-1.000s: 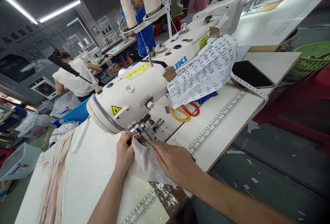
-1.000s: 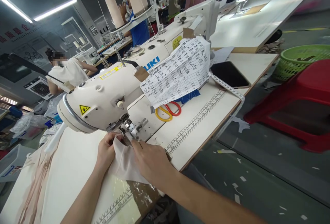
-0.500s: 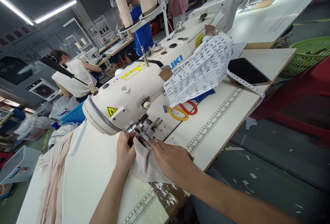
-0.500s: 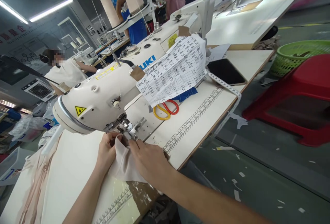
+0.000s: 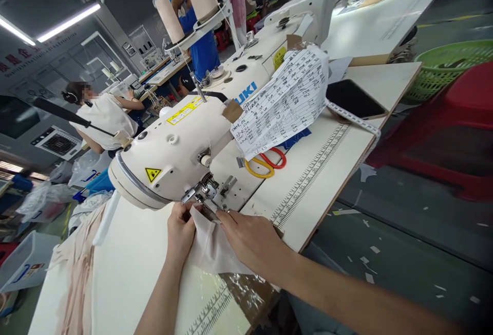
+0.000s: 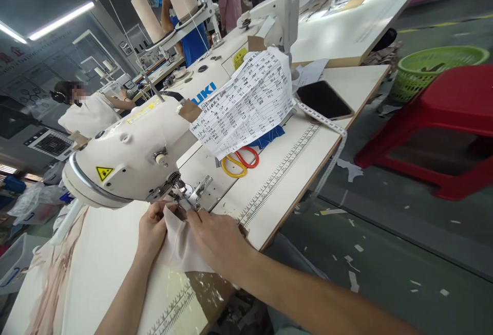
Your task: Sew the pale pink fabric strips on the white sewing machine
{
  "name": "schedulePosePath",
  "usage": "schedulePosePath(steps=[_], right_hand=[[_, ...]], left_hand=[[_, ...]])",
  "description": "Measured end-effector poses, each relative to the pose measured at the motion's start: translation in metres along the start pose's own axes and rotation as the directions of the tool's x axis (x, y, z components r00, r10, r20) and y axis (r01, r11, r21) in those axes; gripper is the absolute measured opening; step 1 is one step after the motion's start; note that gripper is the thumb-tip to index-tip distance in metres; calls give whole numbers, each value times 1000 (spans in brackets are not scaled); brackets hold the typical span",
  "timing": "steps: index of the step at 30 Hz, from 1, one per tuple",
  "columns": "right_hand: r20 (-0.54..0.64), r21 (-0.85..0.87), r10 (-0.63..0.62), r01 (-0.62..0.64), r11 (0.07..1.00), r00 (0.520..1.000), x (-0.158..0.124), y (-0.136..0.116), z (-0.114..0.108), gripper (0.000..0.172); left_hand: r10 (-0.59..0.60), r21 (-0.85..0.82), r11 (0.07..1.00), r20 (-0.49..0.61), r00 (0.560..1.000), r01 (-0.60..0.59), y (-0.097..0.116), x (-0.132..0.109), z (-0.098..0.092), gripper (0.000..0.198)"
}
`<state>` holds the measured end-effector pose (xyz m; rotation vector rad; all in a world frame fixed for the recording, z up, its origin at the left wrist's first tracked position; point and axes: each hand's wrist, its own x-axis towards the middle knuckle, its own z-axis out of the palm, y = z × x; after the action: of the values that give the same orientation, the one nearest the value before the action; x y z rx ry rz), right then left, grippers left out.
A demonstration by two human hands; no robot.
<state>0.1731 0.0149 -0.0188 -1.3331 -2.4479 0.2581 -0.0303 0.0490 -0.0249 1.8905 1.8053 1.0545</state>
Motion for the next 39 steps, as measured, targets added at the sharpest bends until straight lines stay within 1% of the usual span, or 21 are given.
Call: schedulePosePath(steps=[5,8,10,12,14,15,16,17,19,22,26,29,33,35,37,39], right_hand=[[-7,-17,11,-11,1000,1000,3,-4,-2,33],[-17,-23,5,-5,1000,1000,3,-6,-2,33],[-26,-15,-4,4,1000,1000,-4,-6,-1,36],[-34,2,-8,8,1000,999,-19,-3,-1,36],[-66,59,-17,21,998,998,-43,2,-3,29],[-94,114,-38,49,992,995,-55,5,-4,27],[-155,203,-36,67,977,987,-67,7,-6,28],[-180,258,-33,80,963,983,-78,9,-8,29],[-202,297,-28,89,951,979,-95,14,-13,31],[-201,261,-72,124,957,977,-105,20,-14,30],[-288,173,-133,189,967,948,-104,27,-7,34],[-340,129,-153,207,970,928,-104,28,-7,37],[-317,98,-148,188,977,937,-104,24,-20,38],[-333,105,-145,189,976,932,-102,21,-26,39],[-353,123,-144,199,972,924,-100,20,-28,40],[-339,142,-126,183,973,932,-98,20,-26,40]], left_hand=[[100,16,995,-20,995,-99,1,-1,-1,24],[197,54,979,-21,980,-196,4,-3,-1,16],[269,86,959,10,963,-269,5,-4,-3,14],[365,136,919,63,929,-370,8,-7,-6,17],[465,214,849,132,875,-483,12,-11,-10,25],[499,259,809,170,850,-527,14,-14,-12,30],[514,304,776,202,834,-552,17,-17,-13,34],[511,350,749,234,827,-562,20,-19,-13,36],[483,433,711,271,833,-554,27,-25,-11,36],[459,509,690,242,855,-515,35,-31,-1,31],[453,539,701,170,875,-467,35,-39,10,32],[442,520,724,154,884,-453,31,-45,11,37],[455,470,743,168,875,-477,27,-48,7,43],[457,476,736,177,872,-483,27,-48,6,44],[455,499,724,172,874,-476,28,-48,8,43],[459,521,713,160,874,-470,28,-49,10,41]])
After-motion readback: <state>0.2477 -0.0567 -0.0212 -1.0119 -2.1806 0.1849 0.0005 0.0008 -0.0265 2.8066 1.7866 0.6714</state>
